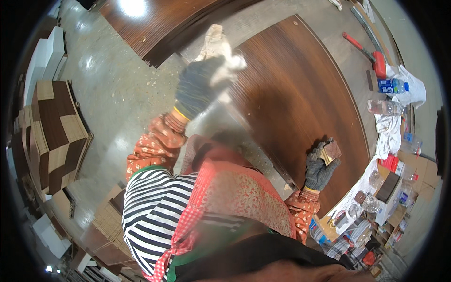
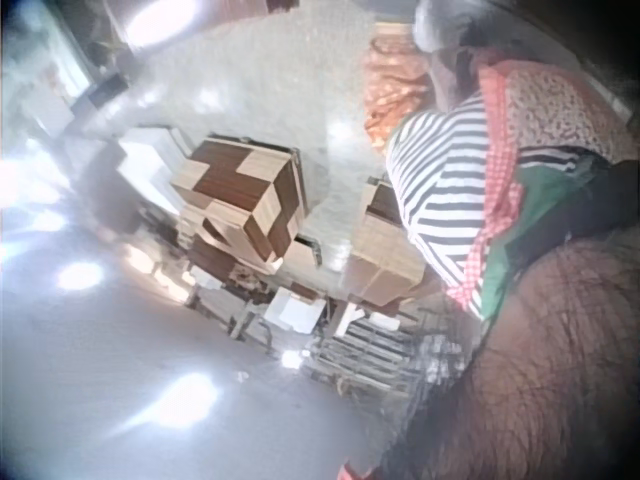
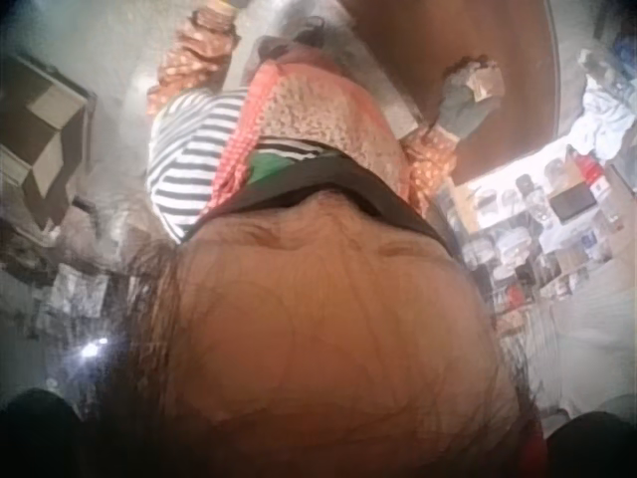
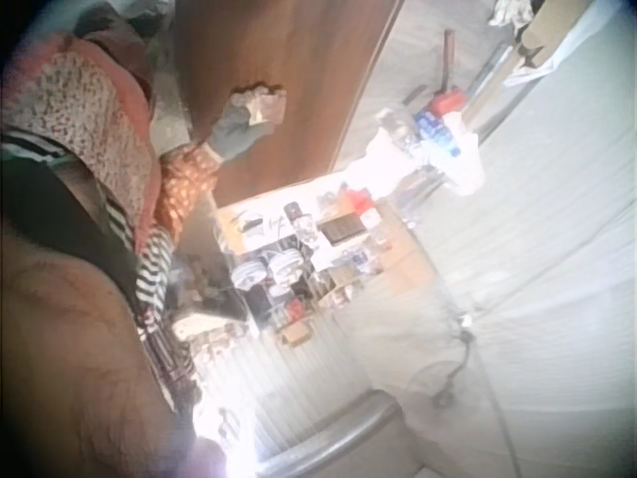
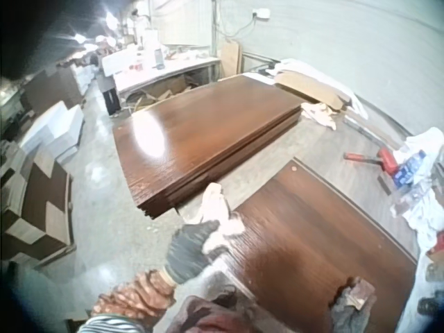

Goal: The person wipes a large brown wooden panel with a white cloth, moving across the surface and edges. The person flips the panel over and continues wiping the other side, then returns to the first side to finish cleaning.

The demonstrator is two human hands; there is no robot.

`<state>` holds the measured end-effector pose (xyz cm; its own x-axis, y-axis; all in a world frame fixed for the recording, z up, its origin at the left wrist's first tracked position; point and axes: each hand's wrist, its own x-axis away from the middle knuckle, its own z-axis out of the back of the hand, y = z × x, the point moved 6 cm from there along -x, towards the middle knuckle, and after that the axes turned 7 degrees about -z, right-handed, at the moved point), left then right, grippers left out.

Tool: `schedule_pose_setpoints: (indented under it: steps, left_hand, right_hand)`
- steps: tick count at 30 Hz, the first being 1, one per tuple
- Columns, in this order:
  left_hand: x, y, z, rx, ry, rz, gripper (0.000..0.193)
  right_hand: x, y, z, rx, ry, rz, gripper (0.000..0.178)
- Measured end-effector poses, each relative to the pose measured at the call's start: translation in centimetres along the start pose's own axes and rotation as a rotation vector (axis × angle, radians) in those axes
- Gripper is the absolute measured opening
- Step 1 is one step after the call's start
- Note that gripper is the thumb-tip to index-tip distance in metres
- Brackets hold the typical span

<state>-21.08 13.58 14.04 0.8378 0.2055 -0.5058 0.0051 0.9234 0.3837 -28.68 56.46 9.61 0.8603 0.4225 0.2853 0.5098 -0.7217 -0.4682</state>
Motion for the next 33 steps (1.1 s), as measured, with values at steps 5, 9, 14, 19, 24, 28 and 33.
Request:
schedule_pose_setpoints:
  steps: [5, 9, 14, 19, 24, 28, 33]
  left_hand:
    - [-1.2, 0.3, 0.7, 0.002, -0.139, 0.078, 0.055]
    - [-2.4, -0.9, 1.9, -0.243, -0.099, 0.006, 0.052]
    - [-1.2, 3.7, -0.3, -0.189, -0.366, -0.022, 0.053]
    - [-3.8, 0.5, 1.3, -0.134, -0.552, 0.197, 0.050]
    - [-4.4, -0.2, -0.2, -0.311, -0.695, 0.077, 0.056]
    - [-4.8, 2.5, -0.9, -0.144, -0.860, 0.161, 0.061]
    - [-7.3, 0.8, -0.5, -0.287, -1.013, 0.268, 0.057]
  right_hand:
    - [-0.5, 0.2, -0.1, -0.035, -0.122, -0.062, 0.069]
    - [-0.5, 0.0, -0.3, 0.089, -0.178, -0.021, 0.064]
    - [0.0, 0.2, -0.4, 0.241, -0.168, -0.004, 0.062]
    - [-0.3, 0.4, 0.1, 0.161, -0.110, -0.030, 0.060]
    - [-0.7, 0.6, -1.0, 0.111, -0.268, -0.053, 0.057]
    - [-0.8, 0.8, -0.7, 0.086, -0.199, -0.072, 0.057]
    - [-0.6, 0.7, -0.5, 0.123, -0.207, -0.044, 0.057]
